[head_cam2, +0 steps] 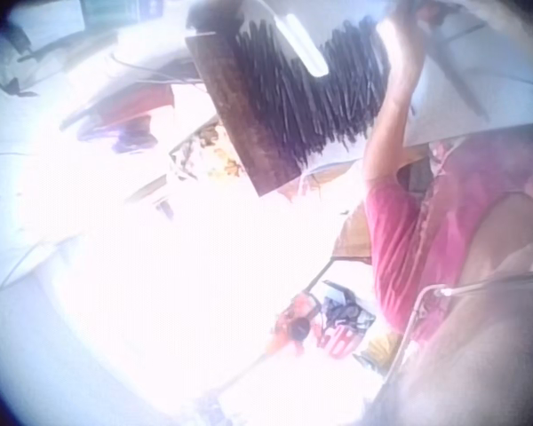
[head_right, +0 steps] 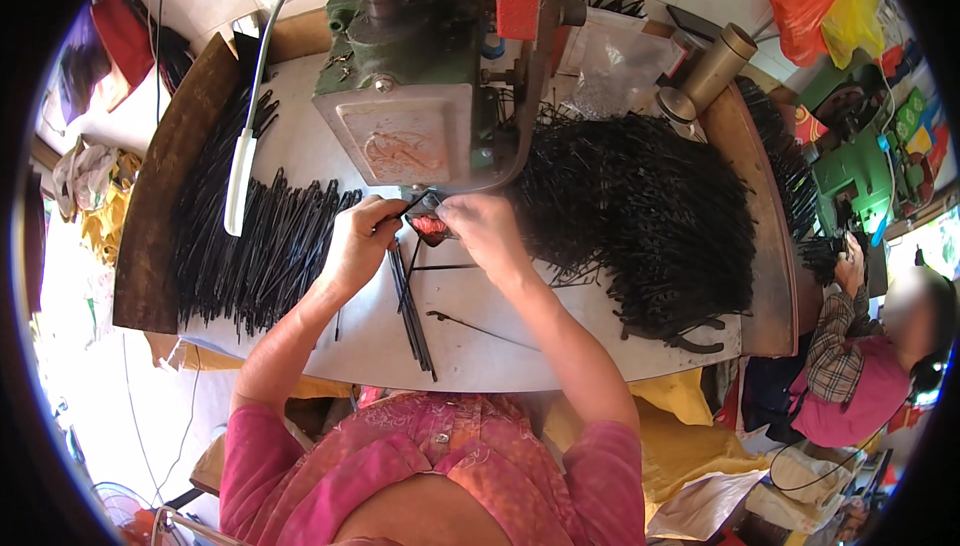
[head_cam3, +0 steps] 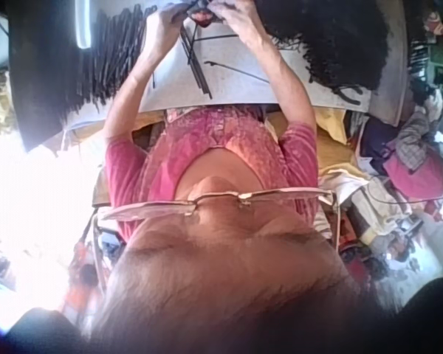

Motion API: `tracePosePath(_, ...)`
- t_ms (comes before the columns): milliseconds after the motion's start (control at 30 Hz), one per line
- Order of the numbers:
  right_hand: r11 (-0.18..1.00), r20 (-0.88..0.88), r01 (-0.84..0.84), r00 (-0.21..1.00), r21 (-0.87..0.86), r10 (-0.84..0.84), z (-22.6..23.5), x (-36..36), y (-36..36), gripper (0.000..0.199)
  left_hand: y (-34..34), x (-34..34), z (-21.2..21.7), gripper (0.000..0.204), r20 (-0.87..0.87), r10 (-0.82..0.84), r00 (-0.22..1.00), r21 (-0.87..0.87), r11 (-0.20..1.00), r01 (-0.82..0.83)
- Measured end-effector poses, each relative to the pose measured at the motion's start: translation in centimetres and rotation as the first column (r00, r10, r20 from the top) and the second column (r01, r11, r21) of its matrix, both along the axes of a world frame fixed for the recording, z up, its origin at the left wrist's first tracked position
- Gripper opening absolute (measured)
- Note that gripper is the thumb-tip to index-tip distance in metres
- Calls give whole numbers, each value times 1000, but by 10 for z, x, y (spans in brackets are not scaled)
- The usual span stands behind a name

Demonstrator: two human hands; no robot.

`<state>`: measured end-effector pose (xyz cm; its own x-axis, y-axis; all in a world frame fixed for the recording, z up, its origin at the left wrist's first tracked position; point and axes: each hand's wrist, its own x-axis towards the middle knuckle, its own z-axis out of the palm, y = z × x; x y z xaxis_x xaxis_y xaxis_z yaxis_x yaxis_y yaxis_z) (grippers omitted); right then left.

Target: Use a machine to process black rods, bundle them together, and place the bundle into a large storage bag.

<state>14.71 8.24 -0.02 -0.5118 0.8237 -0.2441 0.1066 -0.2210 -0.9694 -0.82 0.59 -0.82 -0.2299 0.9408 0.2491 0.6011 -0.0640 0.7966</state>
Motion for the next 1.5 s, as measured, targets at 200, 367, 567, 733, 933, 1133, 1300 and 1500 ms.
tracePosePath(200, 1000, -36, -27, 999, -1, 27, -5, 0, 1, 15, -1, -1, -4, 18, -378, 59, 924, 227, 973, 31)
tracePosePath(367, 994, -81, -88, 993, -65, 82, 3, -3, 0, 14, -5, 12, 20, 11, 43, -122, 992, -30, 992, 124)
tracePosePath(567, 980, -184, -139, 976, -143, 112, -1, -1, 1, 14, -21, -10, -1, 14, -362, 78, 929, -60, 992, -107)
tracePosePath(733, 983, -177, -96, 982, -159, 68, -10, 12, 9, 14, -28, -7, -15, 19, -472, 67, 879, -310, 921, -236)
tracePosePath(933, 988, -90, 51, 994, -147, -65, -10, 28, 10, 17, -20, -16, -24, 14, -501, 144, 853, -185, 945, -269)
tracePosePath(1133, 989, -201, 123, 970, -87, -139, -15, 33, 14, 15, -23, -7, -13, 18, -500, 61, 864, -281, 932, -228)
tracePosePath(1300, 983, -246, 135, 956, -125, -162, -12, 29, 11, 15, -19, -11, -20, 18, -440, 105, 892, -284, 926, -249)
tracePosePath(1500, 960, -399, 149, 886, -239, -237, -12, 26, 10, 16, -15, 1, -6, 9, 70, 138, 988, -83, 988, -132)
